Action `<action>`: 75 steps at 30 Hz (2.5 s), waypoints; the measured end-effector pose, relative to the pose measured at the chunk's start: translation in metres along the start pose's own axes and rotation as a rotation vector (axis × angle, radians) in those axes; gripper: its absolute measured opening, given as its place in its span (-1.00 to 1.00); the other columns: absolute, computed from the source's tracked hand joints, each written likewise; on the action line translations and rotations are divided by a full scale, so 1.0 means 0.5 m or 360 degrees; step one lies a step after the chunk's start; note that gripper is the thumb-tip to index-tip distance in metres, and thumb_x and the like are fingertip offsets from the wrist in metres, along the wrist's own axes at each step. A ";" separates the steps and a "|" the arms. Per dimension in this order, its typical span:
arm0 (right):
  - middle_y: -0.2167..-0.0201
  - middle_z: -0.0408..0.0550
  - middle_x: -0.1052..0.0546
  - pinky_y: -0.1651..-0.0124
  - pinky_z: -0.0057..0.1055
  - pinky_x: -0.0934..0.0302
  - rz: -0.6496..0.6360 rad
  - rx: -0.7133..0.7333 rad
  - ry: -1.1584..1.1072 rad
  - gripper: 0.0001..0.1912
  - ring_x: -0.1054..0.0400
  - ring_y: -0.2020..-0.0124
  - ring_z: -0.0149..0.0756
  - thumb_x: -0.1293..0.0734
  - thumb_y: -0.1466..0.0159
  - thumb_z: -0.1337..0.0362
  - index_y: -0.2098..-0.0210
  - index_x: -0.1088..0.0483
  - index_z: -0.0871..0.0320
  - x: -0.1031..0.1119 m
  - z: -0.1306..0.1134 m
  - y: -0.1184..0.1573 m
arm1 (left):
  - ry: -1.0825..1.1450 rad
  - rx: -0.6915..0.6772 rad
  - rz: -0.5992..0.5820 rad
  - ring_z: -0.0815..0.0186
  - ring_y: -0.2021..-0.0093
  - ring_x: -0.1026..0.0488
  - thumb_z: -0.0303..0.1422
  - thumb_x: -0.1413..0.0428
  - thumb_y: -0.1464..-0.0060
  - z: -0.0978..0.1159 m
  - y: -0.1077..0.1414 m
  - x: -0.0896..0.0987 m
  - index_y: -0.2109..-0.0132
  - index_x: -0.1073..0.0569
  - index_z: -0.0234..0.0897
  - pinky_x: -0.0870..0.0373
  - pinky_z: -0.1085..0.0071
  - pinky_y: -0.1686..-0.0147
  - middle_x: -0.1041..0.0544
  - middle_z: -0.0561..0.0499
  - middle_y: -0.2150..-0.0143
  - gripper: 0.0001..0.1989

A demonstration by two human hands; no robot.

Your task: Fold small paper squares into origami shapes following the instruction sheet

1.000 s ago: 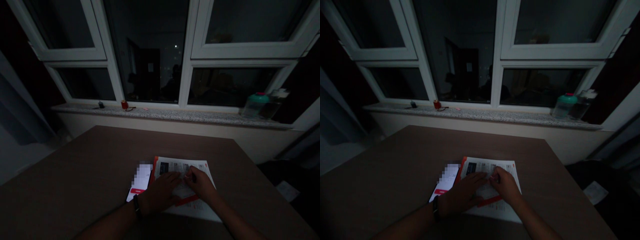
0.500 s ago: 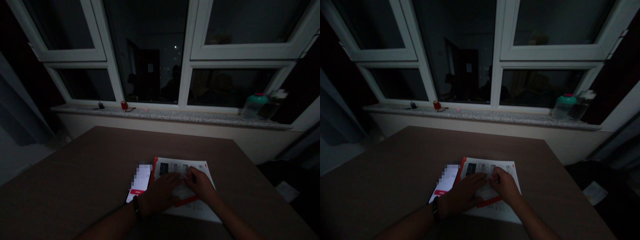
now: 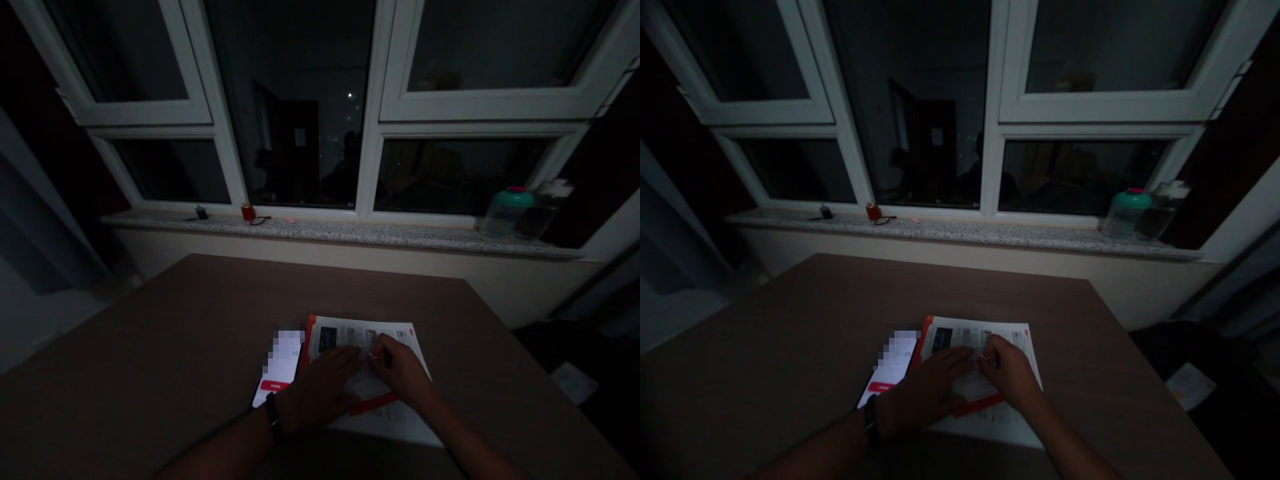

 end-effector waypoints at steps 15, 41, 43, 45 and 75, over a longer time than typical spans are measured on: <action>0.49 -0.18 -0.46 0.38 -0.44 -0.11 -0.0002 0.0008 0.0008 -0.89 -0.32 0.44 -0.30 -0.31 -0.20 0.25 0.43 -0.28 0.07 0.000 0.000 0.000 | -0.0014 -0.0004 0.0018 0.06 -0.37 -0.10 -0.29 -0.19 -0.19 0.003 0.001 0.003 -0.36 -0.11 -0.11 -0.10 0.07 -0.31 -0.19 -0.10 -0.38 -0.33; 0.48 -0.17 -0.45 0.38 -0.42 -0.10 -0.0033 0.0031 -0.0001 -0.89 -0.31 0.44 -0.29 -0.31 -0.17 0.25 0.43 -0.27 0.07 -0.002 -0.001 0.000 | 0.0062 0.0031 -0.0022 0.04 -0.37 -0.09 -0.30 -0.20 -0.18 0.006 -0.001 0.008 -0.38 -0.09 -0.04 -0.09 0.05 -0.31 -0.15 -0.08 -0.40 -0.30; 0.49 -0.17 -0.44 0.38 -0.42 -0.10 0.0019 -0.0005 0.0028 -0.88 -0.32 0.44 -0.28 -0.30 -0.19 0.24 0.43 -0.26 0.07 0.000 0.005 -0.001 | 0.0036 0.0028 -0.0024 0.04 -0.37 -0.09 -0.29 -0.20 -0.18 0.005 -0.001 0.008 -0.38 -0.09 -0.06 -0.09 0.06 -0.31 -0.16 -0.09 -0.39 -0.30; 0.49 -0.17 -0.43 0.38 -0.42 -0.10 0.0072 -0.0037 0.0042 -0.87 -0.32 0.44 -0.28 -0.30 -0.20 0.23 0.43 -0.25 0.07 0.002 0.011 -0.001 | -0.0005 0.0023 -0.0020 0.04 -0.37 -0.10 -0.29 -0.20 -0.19 0.005 -0.001 0.007 -0.38 -0.11 -0.10 -0.09 0.08 -0.32 -0.17 -0.11 -0.38 -0.31; 0.53 -0.21 -0.34 0.41 -0.46 -0.06 0.0058 0.0161 -0.0023 -0.85 -0.24 0.46 -0.33 -0.28 -0.14 0.33 0.50 -0.19 0.08 0.002 0.008 -0.007 | -0.0026 -0.0056 -0.0021 0.06 -0.35 -0.14 -0.27 -0.11 -0.25 0.021 0.002 0.005 -0.34 -0.15 -0.17 -0.12 0.09 -0.31 -0.23 -0.13 -0.36 -0.42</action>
Point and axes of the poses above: each hand's wrist, its own y-axis away from the middle knuckle, its own x-axis out of the back of the hand, z = x × y, the point moved 6 cm from there along -y, towards the middle knuckle
